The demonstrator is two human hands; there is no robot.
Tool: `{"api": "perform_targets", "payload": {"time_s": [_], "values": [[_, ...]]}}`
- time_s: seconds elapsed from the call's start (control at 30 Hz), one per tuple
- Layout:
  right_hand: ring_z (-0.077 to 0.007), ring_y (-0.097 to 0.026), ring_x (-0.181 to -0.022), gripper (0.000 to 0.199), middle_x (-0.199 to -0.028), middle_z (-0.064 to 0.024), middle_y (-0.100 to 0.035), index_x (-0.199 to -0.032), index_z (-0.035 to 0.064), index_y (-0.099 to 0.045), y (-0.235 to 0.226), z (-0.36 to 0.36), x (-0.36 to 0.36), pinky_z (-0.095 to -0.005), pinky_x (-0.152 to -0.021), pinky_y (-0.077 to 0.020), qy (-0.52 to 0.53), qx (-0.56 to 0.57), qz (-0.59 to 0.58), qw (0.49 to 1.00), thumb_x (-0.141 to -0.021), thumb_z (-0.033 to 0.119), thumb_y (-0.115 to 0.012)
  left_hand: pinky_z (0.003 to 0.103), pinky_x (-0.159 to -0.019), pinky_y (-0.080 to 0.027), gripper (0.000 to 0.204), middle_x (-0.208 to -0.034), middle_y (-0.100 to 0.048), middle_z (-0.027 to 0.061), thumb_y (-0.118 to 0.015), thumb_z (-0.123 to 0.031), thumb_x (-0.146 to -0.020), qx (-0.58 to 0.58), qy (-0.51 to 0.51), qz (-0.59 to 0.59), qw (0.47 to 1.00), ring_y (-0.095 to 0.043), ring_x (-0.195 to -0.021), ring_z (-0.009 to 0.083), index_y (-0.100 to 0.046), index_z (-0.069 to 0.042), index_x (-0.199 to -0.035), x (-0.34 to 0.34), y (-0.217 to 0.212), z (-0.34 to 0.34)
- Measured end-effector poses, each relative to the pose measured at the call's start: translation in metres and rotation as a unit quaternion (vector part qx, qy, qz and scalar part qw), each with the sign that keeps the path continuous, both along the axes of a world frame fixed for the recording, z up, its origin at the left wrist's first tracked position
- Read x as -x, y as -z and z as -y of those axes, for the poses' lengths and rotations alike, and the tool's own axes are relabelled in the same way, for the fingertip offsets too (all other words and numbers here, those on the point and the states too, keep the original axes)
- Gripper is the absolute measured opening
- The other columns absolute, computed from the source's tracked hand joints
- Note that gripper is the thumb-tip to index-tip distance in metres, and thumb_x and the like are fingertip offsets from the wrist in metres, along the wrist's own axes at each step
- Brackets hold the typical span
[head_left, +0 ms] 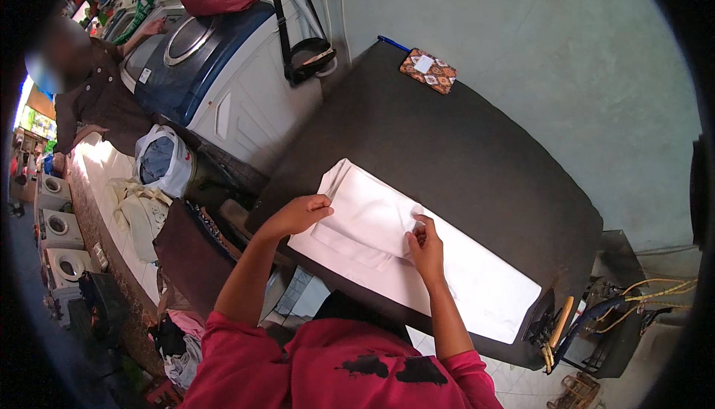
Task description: The person irons a maroon shirt and a white t-shirt on a flat ironing board. They smooth the fabric, use a steam iron to press the garments, fold the shirts, and place them on a stack of finished laundry.
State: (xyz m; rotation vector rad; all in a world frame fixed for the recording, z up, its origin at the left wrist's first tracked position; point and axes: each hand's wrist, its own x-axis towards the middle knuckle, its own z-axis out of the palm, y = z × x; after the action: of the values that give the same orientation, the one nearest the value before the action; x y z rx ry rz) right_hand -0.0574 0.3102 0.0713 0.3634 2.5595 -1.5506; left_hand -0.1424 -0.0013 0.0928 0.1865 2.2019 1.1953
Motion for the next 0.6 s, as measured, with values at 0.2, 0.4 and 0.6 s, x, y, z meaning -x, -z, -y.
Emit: {"api": "perform_targets", "payload": {"time_s": [0.2, 0.4, 0.6], "values": [[-0.0173, -0.053, -0.074, 0.028, -0.091, -0.0074, -0.056, -0.118, 0.0070, -0.064, 0.003, -0.011, -0.031, -0.0292, -0.069, -0.0466, -0.054, 0.007, -0.049, 0.997, -0.090, 0.004, -0.062, 0.034, -0.070, -0.045, 0.027, -0.080, -0.063, 0.0092, -0.062, -0.028, -0.095, 0.023, 0.000, 0.032, 0.999, -0.057, -0.075, 0.0173, -0.061, -0.001, -0.098, -0.015, 0.014, 0.008], [-0.0171, -0.061, -0.082, 0.022, -0.105, -0.0087, -0.062, -0.115, 0.0066, -0.064, 0.000, -0.033, -0.045, -0.0285, -0.068, -0.0493, 0.034, -0.004, -0.061, 0.998, -0.094, 0.012, -0.061, 0.034, -0.070, -0.049, 0.028, -0.087, -0.069, 0.0129, -0.062, -0.028, -0.095, 0.045, -0.098, -0.168, 0.980, -0.066, -0.080, 0.0227, -0.063, -0.001, -0.101, 0.029, 0.061, 0.000], [-0.0116, -0.061, -0.084, 0.017, -0.098, -0.0048, -0.066, -0.112, 0.0046, -0.065, 0.001, -0.087, -0.074, -0.0271, -0.072, -0.0489, 0.121, -0.040, -0.044, 0.991, -0.098, 0.011, -0.057, 0.033, -0.073, -0.049, 0.027, -0.090, -0.069, 0.0106, -0.062, -0.027, -0.097, 0.095, -0.050, -0.193, 0.975, -0.064, -0.081, 0.0219, -0.065, -0.002, -0.103, 0.103, 0.070, -0.036]]}}
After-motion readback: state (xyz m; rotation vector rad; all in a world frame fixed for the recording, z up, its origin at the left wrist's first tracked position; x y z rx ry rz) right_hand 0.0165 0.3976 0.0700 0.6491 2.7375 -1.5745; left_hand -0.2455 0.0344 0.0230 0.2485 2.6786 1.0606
